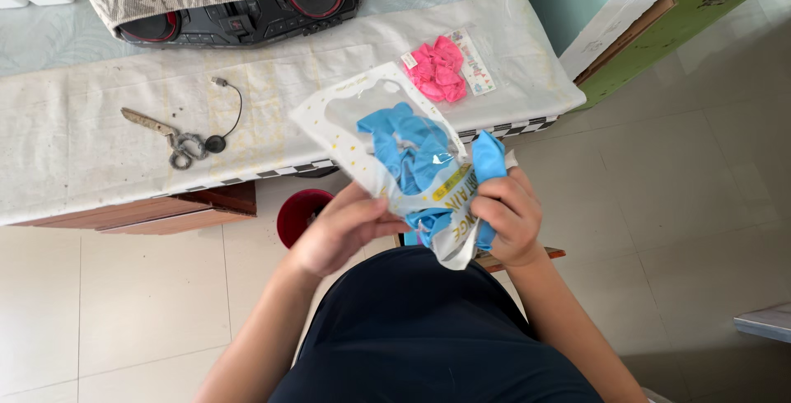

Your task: The person opens a wooden drawer and removes various items one by one, including a red polka-dot headband, a roll of tape, a power adapter, a makeup palette, and several small boxes. The items are placed into a red bucket on the floor. The drawer is emptied and then reinserted into the cabinet.

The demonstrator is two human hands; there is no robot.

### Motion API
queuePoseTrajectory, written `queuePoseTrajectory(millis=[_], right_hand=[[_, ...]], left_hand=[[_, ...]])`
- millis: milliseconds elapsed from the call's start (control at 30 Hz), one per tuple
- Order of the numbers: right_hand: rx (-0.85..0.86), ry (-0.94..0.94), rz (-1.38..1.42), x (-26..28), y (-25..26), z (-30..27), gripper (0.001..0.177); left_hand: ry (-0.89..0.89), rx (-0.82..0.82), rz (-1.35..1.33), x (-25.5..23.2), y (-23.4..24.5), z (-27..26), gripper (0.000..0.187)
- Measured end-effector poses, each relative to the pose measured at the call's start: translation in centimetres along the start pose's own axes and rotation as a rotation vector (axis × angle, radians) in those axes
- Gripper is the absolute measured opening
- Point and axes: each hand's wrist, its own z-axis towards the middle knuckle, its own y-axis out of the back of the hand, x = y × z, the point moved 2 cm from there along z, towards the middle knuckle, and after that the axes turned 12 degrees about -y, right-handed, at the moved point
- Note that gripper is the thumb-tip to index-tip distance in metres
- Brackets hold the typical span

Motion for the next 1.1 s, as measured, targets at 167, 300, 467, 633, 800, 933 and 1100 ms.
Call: queuePoseTrajectory(millis=[167, 300, 467, 633, 800, 933, 1100], right_hand=[[0.008, 0.054, -0.025, -0.1, -0.2, -0.4, 0.026], [-0.028, -0.014, -0.074, -0.3, 0.5, -0.7, 0.036], [-0.042, -0.105, -0.040, -1.1, 0.9, -1.7, 0.046], [-0.136, -0.279, -0.025, -2.6, 1.4, -2.9, 0.033], [-0.316, -0.536, 0.169, -2.0, 3.1, -2.0, 0.022], [0.017, -0.312, 0.094, 3.2, 4.0, 2.7, 0.022], [0.437, -0.129, -0.154, 7.6, 1.6, 7.2, 0.026]], left_hand=[[-0.132, -0.223, 0.267, 1.4, -1.5, 1.3, 0.041], [-0.198, -0.236, 0.248, 0.3, -2.5, 1.1, 0.040], [-0.332, -0.220, 0.211, -1.4, -4.1, 0.7, 0.043], [-0.460, -0.233, 0.308, -2.1, -4.3, 0.4, 0.045], [-0.467, -0.285, 0.350, -2.5, -4.4, 0.1, 0.047], [-0.432, -0.333, 0.341, -1.9, -4.6, 0.2, 0.037], [-0.398, -0.359, 0.330, -1.4, -5.0, 0.5, 0.033]])
